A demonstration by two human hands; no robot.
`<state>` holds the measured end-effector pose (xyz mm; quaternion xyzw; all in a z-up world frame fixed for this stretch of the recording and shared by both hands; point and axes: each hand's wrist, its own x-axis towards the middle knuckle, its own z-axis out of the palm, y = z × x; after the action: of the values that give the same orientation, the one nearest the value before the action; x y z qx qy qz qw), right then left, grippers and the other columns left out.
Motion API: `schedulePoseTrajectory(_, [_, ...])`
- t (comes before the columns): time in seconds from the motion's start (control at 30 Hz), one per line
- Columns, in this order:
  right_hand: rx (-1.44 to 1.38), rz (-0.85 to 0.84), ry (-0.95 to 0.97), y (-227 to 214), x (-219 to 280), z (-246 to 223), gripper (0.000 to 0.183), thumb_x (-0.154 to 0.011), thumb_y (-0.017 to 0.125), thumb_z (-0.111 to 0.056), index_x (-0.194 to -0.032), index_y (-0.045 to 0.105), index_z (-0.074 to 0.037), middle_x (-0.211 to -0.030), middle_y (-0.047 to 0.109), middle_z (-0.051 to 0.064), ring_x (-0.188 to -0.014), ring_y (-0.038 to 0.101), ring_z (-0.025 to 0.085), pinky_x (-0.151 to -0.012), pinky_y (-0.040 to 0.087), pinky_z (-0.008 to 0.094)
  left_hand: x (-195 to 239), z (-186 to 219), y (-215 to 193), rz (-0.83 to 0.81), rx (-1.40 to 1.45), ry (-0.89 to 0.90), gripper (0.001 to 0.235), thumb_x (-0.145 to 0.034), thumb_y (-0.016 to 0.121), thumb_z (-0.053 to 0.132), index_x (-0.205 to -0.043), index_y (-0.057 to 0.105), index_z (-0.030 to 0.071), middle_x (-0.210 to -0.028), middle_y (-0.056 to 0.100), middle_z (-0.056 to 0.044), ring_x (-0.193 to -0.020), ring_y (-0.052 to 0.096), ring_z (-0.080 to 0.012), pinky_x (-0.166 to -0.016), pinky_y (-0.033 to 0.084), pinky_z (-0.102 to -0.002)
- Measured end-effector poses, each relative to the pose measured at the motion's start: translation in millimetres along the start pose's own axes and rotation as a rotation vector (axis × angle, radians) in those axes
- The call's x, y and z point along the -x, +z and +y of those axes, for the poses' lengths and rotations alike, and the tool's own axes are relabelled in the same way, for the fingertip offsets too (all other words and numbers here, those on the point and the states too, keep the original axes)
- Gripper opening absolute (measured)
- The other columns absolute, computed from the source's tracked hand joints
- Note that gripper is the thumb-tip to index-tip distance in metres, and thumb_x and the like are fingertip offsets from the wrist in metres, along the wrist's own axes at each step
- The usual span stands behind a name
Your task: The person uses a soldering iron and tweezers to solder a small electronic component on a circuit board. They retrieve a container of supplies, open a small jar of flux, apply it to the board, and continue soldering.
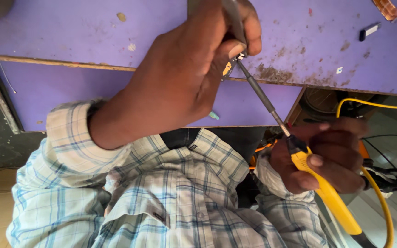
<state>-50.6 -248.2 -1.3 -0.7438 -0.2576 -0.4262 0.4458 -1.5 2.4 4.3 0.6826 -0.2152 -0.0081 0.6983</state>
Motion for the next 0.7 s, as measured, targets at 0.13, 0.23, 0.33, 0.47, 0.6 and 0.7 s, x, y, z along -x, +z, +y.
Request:
schedulePoseTrajectory(0.13, [-0.029,0.017,-0.008,3.1,3.3,-1.1,0.036,-0.103,0.056,-0.043,-0.09,0.045,-0.012,-0.067,0.033,-0.001,-0.057,0.029,0.015,-0.073,0.038,0.039,0.5,-1.8,-1.0,-0.012,-0.002,0.033,0.016,-0.118,0.045,-0.014,-0.118,0.036,-0.001,-0.117,0.057,-0.009,-0.091,0.059,-0.0177,-0.084,0.052,-0.026])
schedulePoseTrajectory(0.23, [-0.033,0.027,-0.033,4.7,2.3,0.9,0.035,-0.103,0.056,-0.042,-0.09,0.045,-0.012,-0.067,0.033,-0.001,-0.058,0.029,0.016,-0.073,0.038,0.039,1.4,-1.2,-0.3,-0.01,-0.014,0.056,0.018,-0.12,0.047,-0.014,-0.115,0.037,0.0,-0.115,0.057,-0.01,-0.087,0.056,-0.0177,-0.08,0.051,-0.026])
schedulePoseTrajectory(0.33, [-0.005,0.002,-0.046,1.8,0.4,2.9,0.033,-0.103,0.055,-0.041,-0.09,0.044,-0.012,-0.067,0.034,0.0,-0.058,0.029,0.017,-0.072,0.038,0.039,0.9,-1.1,-0.2,-0.027,0.014,0.027,0.017,-0.118,0.044,-0.016,-0.117,0.037,0.0,-0.116,0.056,-0.01,-0.088,0.057,-0.0151,-0.081,0.051,-0.025])
schedulePoseTrajectory(0.47, [-0.051,0.015,-0.114,1.7,-0.2,6.7,0.031,-0.103,0.055,-0.039,-0.091,0.046,-0.011,-0.067,0.035,-0.001,-0.056,0.029,0.015,-0.07,0.038,0.04,-0.2,-2.2,0.7,-0.028,0.046,0.009,0.019,-0.116,0.041,-0.018,-0.12,0.036,0.0,-0.118,0.056,-0.009,-0.091,0.059,-0.0133,-0.083,0.052,-0.024])
schedulePoseTrajectory(0.6, [-0.068,0.108,-0.08,6.3,0.6,9.5,0.033,-0.102,0.057,-0.04,-0.09,0.047,-0.011,-0.069,0.032,0.0,-0.056,0.027,0.015,-0.069,0.035,0.038,-1.1,-2.6,0.8,-0.027,0.051,-0.009,0.02,-0.115,0.04,-0.019,-0.12,0.035,0.0,-0.116,0.055,-0.009,-0.09,0.058,-0.0139,-0.083,0.051,-0.025])
schedulePoseTrajectory(0.7, [-0.061,0.157,-0.156,8.0,-1.6,11.9,0.032,-0.103,0.058,-0.038,-0.09,0.048,-0.01,-0.068,0.034,-0.002,-0.054,0.029,0.013,-0.067,0.037,0.038,-2.2,-1.6,1.7,-0.022,0.049,-0.017,0.021,-0.113,0.04,-0.021,-0.119,0.035,-0.001,-0.116,0.055,-0.009,-0.089,0.057,-0.0145,-0.081,0.051,-0.025])
